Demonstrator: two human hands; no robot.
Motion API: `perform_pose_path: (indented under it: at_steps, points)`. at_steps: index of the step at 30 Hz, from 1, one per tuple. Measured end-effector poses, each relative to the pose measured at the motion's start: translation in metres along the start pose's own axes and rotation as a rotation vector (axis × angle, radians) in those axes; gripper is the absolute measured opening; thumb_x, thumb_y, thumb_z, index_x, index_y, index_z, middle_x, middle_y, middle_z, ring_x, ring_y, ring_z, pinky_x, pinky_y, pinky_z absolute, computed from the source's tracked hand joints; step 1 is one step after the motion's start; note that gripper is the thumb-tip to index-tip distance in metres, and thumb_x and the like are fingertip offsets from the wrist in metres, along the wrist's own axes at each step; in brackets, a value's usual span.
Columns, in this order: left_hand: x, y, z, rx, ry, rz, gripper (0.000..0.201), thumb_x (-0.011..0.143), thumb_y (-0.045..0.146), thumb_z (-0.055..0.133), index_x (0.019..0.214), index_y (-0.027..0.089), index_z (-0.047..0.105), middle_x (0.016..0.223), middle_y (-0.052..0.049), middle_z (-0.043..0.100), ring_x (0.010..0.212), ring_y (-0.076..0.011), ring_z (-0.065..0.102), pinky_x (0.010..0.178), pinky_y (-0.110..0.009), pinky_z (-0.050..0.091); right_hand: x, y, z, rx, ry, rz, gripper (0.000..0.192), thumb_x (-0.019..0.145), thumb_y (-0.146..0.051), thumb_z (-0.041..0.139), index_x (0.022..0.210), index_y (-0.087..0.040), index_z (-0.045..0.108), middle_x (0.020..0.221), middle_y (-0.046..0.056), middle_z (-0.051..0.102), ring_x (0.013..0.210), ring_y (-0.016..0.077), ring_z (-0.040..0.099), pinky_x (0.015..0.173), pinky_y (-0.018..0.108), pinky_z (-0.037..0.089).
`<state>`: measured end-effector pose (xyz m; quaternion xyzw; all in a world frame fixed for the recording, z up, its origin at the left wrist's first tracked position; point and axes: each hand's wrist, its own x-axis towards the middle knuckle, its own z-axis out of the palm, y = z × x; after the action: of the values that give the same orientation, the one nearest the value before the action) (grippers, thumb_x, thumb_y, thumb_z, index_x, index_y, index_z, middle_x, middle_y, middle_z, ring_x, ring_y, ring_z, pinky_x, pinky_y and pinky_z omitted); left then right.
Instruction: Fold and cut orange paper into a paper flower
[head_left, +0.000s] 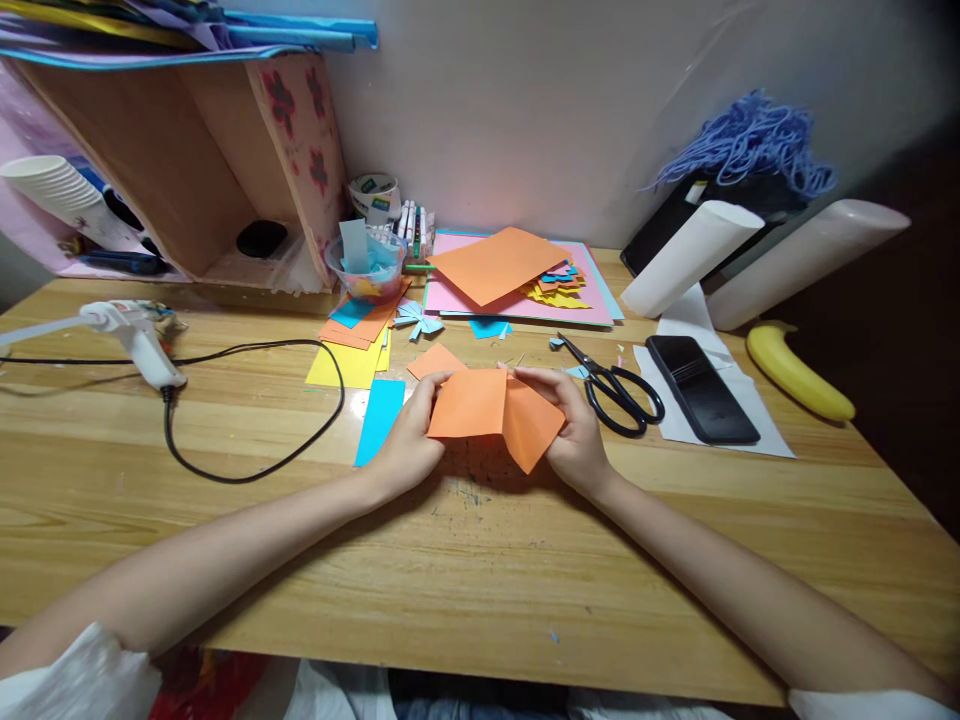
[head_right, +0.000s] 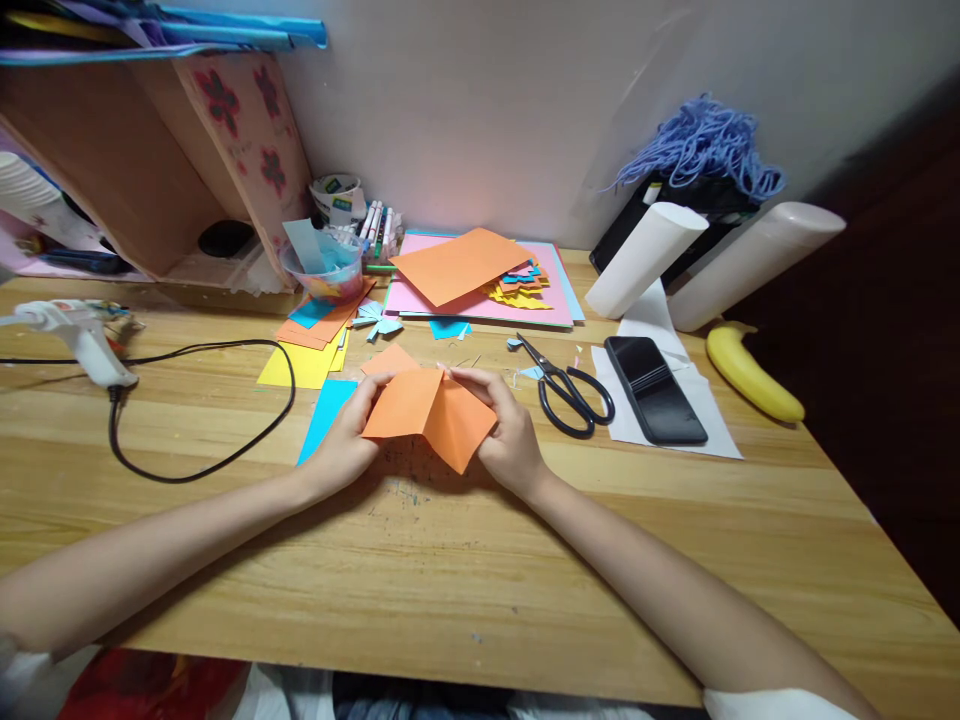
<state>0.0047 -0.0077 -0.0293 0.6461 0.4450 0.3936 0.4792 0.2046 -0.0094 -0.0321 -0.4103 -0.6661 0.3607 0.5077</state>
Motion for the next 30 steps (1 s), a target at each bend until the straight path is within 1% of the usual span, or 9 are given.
perform_pose_path:
  at_steps: [4,7,10,13,16,19,23,26,30]
  points:
    - [-0.001,-0.003,-0.001,0.062,-0.014,-0.015,0.055,0.072,0.012,0.054,0.125,0.02,0.039,0.119,-0.009,0.053,0.108,-0.0236,0.051,0.09,-0.038,0.042,0.001,-0.001,-0.001,0.007,0.052,0.042,0.021,0.077,-0.025,0.062,0.097,-0.024,0.06,0.111,0.006,0.065,0.101,0.0222,0.061,0.087,0.039,0.048]
    - [-0.001,-0.004,-0.001,0.041,-0.014,-0.006,0.057,0.071,0.012,0.056,0.125,0.021,0.04,0.121,-0.01,0.052,0.111,-0.0241,0.049,0.092,-0.039,0.04,0.004,0.002,-0.004,0.007,0.105,0.088,0.009,0.077,-0.029,0.061,0.082,-0.022,0.061,0.095,0.003,0.069,0.087,0.0206,0.064,0.075,0.034,0.051]
    - [0.0,-0.004,0.001,-0.02,0.006,-0.039,0.058,0.069,0.012,0.058,0.124,0.019,0.039,0.112,-0.009,0.055,0.102,-0.0222,0.053,0.088,-0.036,0.042,0.008,0.012,-0.007,0.053,0.167,0.142,0.018,0.073,-0.039,0.063,0.075,-0.021,0.059,0.076,0.001,0.066,0.07,0.0194,0.062,0.061,0.03,0.05]
    - [0.001,-0.002,0.002,-0.105,0.034,-0.092,0.06,0.069,0.012,0.058,0.125,0.018,0.037,0.104,-0.008,0.056,0.094,-0.0196,0.055,0.081,-0.032,0.044,0.011,0.025,-0.008,0.136,0.231,0.186,0.03,0.075,-0.051,0.056,0.071,-0.021,0.06,0.071,0.002,0.066,0.067,0.0208,0.061,0.061,0.033,0.05]
    - [0.0,0.002,0.001,-0.104,0.045,-0.112,0.059,0.071,0.012,0.054,0.127,0.02,0.037,0.114,-0.008,0.053,0.103,-0.0206,0.052,0.085,-0.033,0.043,0.011,0.027,-0.009,0.178,0.189,0.238,0.032,0.079,-0.051,0.052,0.072,-0.021,0.061,0.072,0.002,0.065,0.066,0.0207,0.061,0.059,0.033,0.05]
    - [-0.001,0.005,-0.002,-0.032,0.061,-0.061,0.048,0.078,0.019,0.051,0.125,0.022,0.042,0.128,-0.007,0.046,0.12,-0.0227,0.041,0.099,-0.037,0.034,0.01,0.022,-0.009,0.19,0.174,0.298,0.027,0.078,-0.045,0.056,0.069,-0.02,0.061,0.067,0.001,0.064,0.06,0.0187,0.06,0.053,0.03,0.048]
    - [0.0,0.003,-0.003,-0.108,0.109,-0.011,0.033,0.086,0.031,0.044,0.116,0.019,0.052,0.124,-0.007,0.051,0.121,-0.0233,0.041,0.106,-0.04,0.026,0.014,0.019,-0.013,0.22,0.108,0.372,0.021,0.071,-0.039,0.063,0.065,-0.019,0.06,0.06,-0.001,0.061,0.053,0.0164,0.057,0.048,0.027,0.045]
    - [0.003,0.002,-0.001,-0.344,0.133,-0.069,0.031,0.086,0.035,0.046,0.11,0.017,0.054,0.118,-0.007,0.058,0.113,-0.0234,0.05,0.099,-0.039,0.037,0.018,0.02,-0.019,0.191,0.03,0.437,0.021,0.067,-0.037,0.063,0.06,-0.018,0.058,0.056,-0.002,0.059,0.049,0.014,0.054,0.045,0.024,0.042]
    - [0.005,0.006,0.001,-0.455,0.212,-0.251,0.029,0.078,0.041,0.058,0.091,0.015,0.058,0.098,-0.007,0.067,0.09,-0.0225,0.062,0.075,-0.032,0.05,0.022,0.012,-0.024,0.144,-0.246,0.551,0.022,0.068,-0.038,0.064,0.067,-0.016,0.062,0.066,0.0,0.065,0.057,0.0155,0.06,0.051,0.024,0.046]
